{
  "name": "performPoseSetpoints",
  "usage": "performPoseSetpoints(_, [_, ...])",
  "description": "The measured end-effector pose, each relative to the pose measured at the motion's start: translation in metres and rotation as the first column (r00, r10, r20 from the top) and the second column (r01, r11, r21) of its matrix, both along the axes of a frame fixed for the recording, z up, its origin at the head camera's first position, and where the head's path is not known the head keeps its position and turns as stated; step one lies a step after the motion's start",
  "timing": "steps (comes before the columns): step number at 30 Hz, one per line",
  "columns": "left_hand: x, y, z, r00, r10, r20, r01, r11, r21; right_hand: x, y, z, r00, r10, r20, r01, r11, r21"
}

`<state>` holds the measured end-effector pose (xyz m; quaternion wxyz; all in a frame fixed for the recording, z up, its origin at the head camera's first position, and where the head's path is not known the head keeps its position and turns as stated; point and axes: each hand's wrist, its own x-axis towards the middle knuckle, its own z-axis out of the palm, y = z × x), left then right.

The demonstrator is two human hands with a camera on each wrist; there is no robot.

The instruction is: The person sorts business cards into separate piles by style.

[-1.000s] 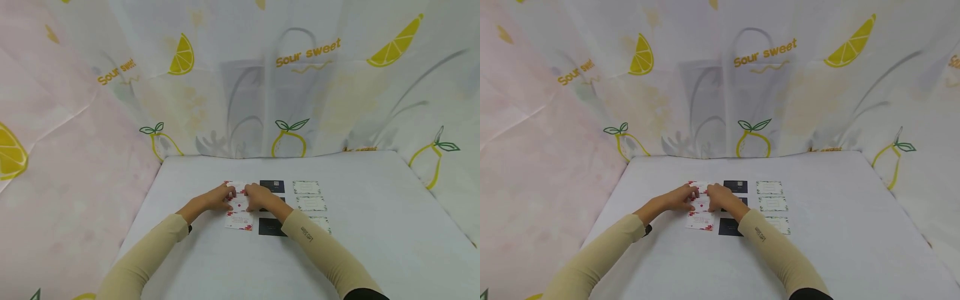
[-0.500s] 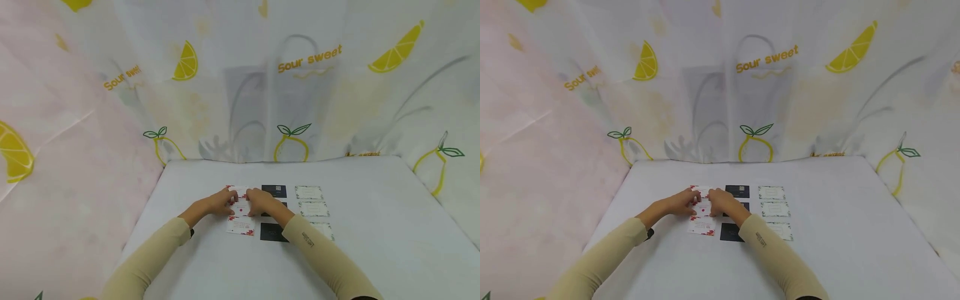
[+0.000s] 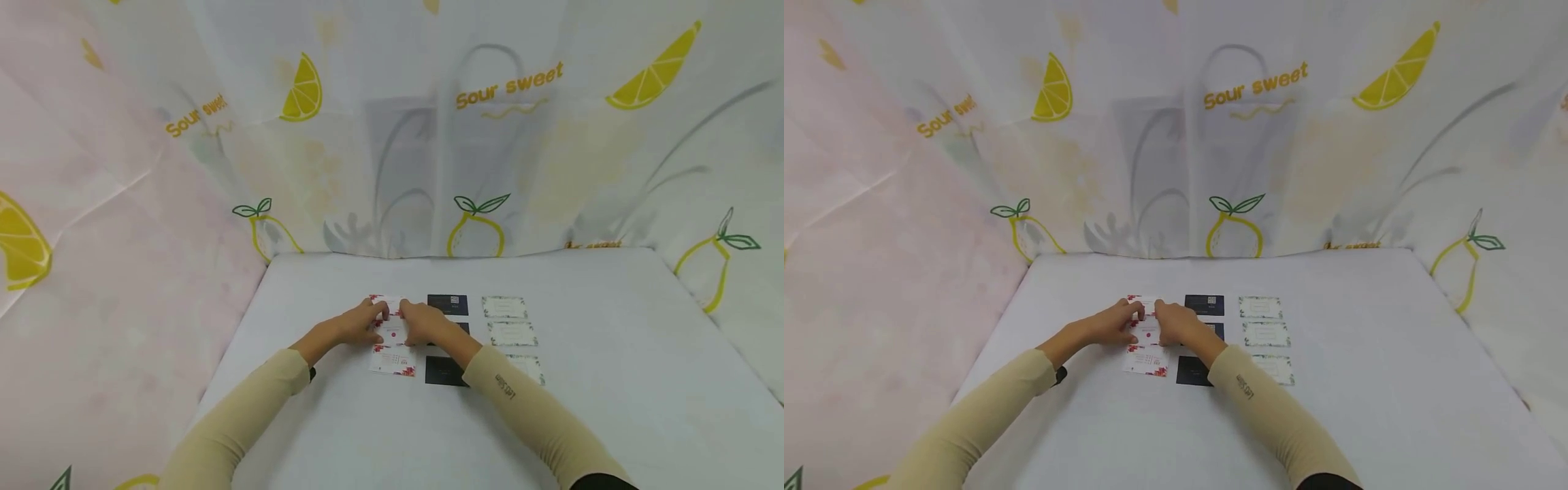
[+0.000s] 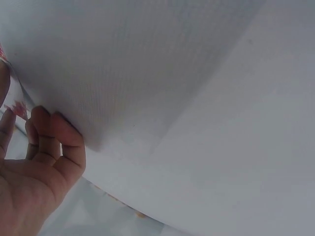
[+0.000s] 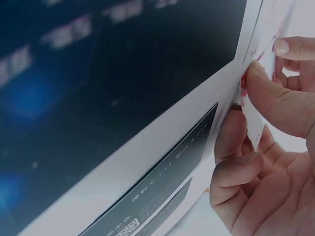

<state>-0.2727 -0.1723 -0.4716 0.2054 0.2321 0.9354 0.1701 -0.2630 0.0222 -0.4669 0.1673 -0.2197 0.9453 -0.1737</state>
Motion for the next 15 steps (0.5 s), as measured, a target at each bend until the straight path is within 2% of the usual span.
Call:
performPoseSetpoints(10, [0.0012,-0.0014,-0.0019,1.000,0.001,-0.014,-0.001,1.000,0.015,-0.0005,0.0022,-0.0005,1.000,-0.012,0.004,0.012,1.000,-0.014])
performPoseSetpoints(15, [0.0007,-0.0035,-0.0042,0.999,-0.016,-0.039,0.018,0.999,0.047,-0.0024,0.0059,-0.0030,0.999,-0.030,0.024,0.032,0.995,-0.090])
